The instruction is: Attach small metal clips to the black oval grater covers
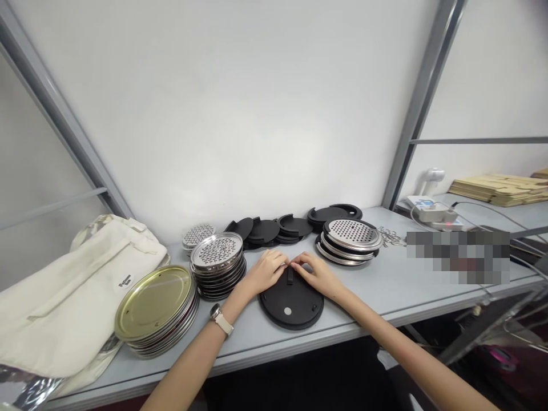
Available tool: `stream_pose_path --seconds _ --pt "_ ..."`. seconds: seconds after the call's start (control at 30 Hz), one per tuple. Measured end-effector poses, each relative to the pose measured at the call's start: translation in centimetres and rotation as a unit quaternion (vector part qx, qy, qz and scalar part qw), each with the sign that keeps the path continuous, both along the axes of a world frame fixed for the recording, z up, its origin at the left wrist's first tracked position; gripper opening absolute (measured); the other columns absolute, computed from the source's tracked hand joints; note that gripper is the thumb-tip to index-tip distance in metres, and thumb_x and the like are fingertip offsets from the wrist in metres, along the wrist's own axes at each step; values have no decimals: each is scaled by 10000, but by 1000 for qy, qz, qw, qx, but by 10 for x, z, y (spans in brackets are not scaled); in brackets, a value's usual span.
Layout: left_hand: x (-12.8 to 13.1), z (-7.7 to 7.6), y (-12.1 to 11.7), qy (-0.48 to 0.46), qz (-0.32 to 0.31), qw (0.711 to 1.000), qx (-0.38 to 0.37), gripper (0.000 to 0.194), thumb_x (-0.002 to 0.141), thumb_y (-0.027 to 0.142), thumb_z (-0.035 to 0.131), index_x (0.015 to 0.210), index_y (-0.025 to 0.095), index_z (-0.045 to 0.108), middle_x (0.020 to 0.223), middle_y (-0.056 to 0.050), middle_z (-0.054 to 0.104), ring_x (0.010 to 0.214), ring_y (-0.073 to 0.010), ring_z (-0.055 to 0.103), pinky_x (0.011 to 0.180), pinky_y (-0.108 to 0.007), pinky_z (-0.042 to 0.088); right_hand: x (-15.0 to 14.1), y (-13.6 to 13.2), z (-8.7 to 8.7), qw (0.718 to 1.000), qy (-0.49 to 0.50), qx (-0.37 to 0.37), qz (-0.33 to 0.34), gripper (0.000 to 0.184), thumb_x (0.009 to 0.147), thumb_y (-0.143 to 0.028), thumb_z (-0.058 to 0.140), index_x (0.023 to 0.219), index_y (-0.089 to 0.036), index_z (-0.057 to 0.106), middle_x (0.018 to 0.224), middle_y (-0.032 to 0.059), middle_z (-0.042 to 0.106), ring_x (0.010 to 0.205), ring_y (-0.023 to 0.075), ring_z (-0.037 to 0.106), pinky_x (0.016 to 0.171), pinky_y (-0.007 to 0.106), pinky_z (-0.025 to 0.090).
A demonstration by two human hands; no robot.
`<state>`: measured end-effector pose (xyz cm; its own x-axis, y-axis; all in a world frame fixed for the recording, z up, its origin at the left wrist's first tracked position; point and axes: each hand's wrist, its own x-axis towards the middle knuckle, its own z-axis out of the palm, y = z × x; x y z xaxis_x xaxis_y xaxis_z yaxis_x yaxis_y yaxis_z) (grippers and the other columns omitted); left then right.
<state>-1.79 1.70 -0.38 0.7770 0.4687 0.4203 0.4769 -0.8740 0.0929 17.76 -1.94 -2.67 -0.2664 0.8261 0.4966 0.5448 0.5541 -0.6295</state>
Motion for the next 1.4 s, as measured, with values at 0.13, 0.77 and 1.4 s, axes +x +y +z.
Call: stream_pose_path --seconds 0.13,0.77,1.4 --pt "0 2 -1 21 -6 1000 15 135 942 171 403 904 175 533 872 -32 570 845 -177 519 818 -318 384 0 0 0 1000 0 11 -1 225 934 -322 469 850 -193 633 840 42 627 832 190 600 778 311 457" --pt "2 0 0 -92 -21 988 -119 136 895 159 484 902 177 619 914 -31 605 923 -171 541 872 -299 412 2 5 -8 1000 10 -20 8 192 912 -281 496 908 -182 661 902 65 653 882 206 611 819 348 471" --pt "1 -4 2 -46 -4 994 -96 195 913 143 428 954 183 615 931 -42 613 928 -185 551 878 -328 419 2 10 -12 999 21 -33 -8 160 873 -257 510 873 -190 655 867 60 685 841 210 622 791 350 478"
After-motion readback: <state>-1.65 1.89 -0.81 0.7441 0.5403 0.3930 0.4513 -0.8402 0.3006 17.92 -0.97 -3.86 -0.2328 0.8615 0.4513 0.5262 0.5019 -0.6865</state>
